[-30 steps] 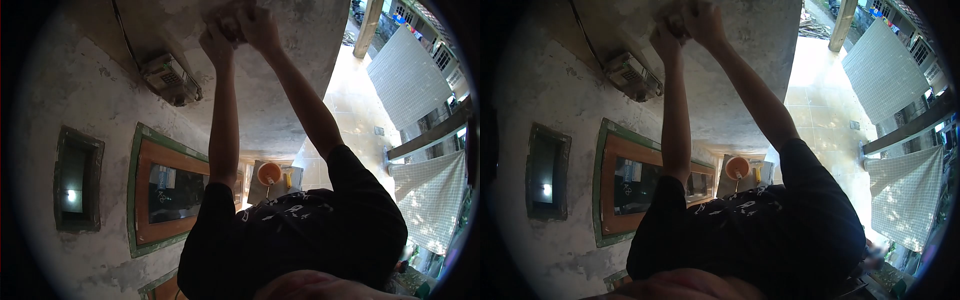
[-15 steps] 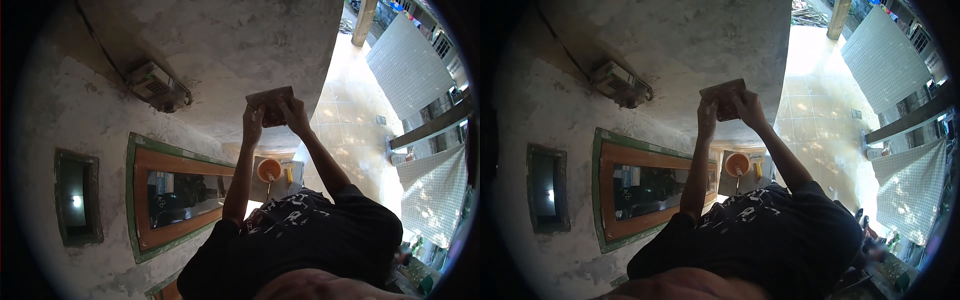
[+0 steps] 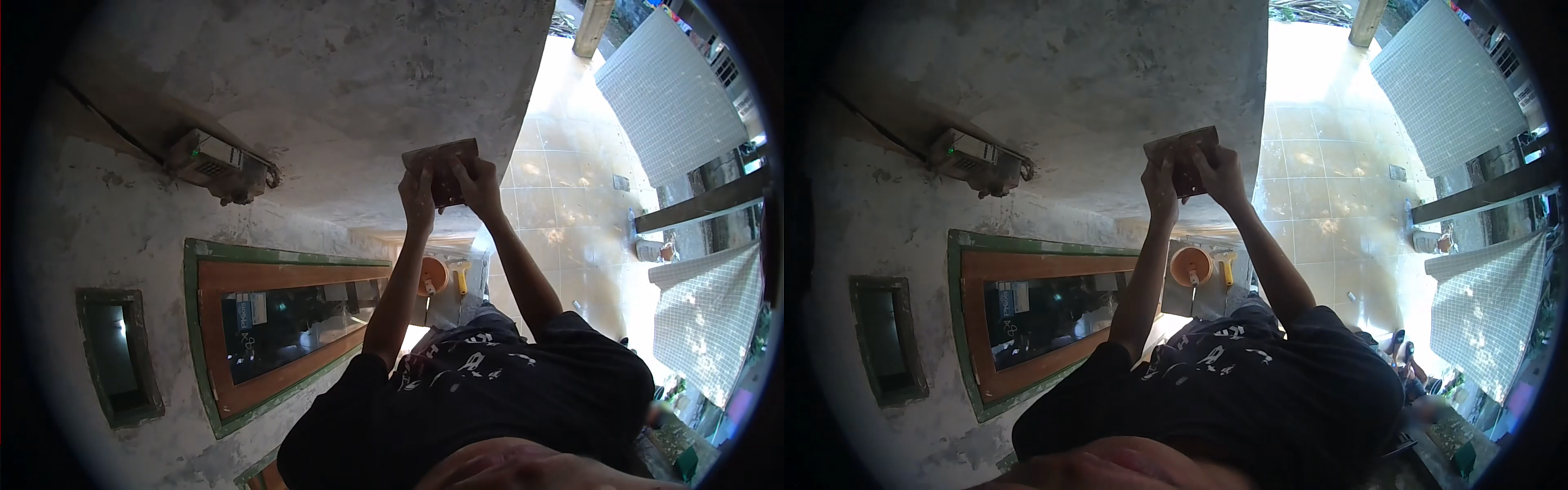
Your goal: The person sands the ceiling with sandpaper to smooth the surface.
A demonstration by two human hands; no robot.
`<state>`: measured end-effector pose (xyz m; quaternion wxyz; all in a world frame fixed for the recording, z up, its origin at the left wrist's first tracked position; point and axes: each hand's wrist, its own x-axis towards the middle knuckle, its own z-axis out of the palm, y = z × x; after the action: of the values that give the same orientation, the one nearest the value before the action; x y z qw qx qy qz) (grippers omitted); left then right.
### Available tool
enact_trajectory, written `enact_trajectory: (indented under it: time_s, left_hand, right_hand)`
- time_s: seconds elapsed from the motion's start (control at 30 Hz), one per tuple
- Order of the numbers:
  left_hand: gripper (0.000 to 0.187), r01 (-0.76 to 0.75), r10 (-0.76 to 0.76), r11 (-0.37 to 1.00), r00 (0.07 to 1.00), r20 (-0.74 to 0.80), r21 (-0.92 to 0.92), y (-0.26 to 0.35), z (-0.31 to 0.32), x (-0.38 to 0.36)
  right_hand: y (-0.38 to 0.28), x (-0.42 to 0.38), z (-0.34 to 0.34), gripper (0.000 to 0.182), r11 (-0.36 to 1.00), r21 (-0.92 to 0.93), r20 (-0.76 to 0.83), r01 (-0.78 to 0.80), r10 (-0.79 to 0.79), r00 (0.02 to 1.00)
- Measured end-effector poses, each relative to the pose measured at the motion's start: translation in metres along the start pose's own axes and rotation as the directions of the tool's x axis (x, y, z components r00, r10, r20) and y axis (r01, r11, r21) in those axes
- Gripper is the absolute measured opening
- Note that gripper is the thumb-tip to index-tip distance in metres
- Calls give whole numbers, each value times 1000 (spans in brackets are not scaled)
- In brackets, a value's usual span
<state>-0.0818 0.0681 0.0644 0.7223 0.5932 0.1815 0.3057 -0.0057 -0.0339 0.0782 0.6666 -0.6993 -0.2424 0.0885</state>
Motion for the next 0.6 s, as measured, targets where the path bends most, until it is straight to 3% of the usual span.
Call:
enact_trajectory:
  time_s: [0.07, 0.2, 0.43, 0.6]
  left_hand:
    - [33, -23, 23, 1000, 999, -43, 9, -11, -2, 3]
    - [35, -112, 123, 989, 986, -108, 100, -16, 1, 5]
    - [29, -71, 82, 992, 991, -101, 107, -25, -3, 9]
    - [25, -115, 136, 988, 967, -213, 107, -13, 4, 16]
  right_hand:
    - [13, 2, 8, 25, 997, 71, -23, -16, 18, 1000]
    - [32, 3, 15, 27, 998, 15, -49, -53, 54, 997]
    - [17, 1, 17, 24, 994, -109, -143, -11, -5, 990]
    - [15, 10, 18, 23, 995, -100, -139, -28, 14, 990]
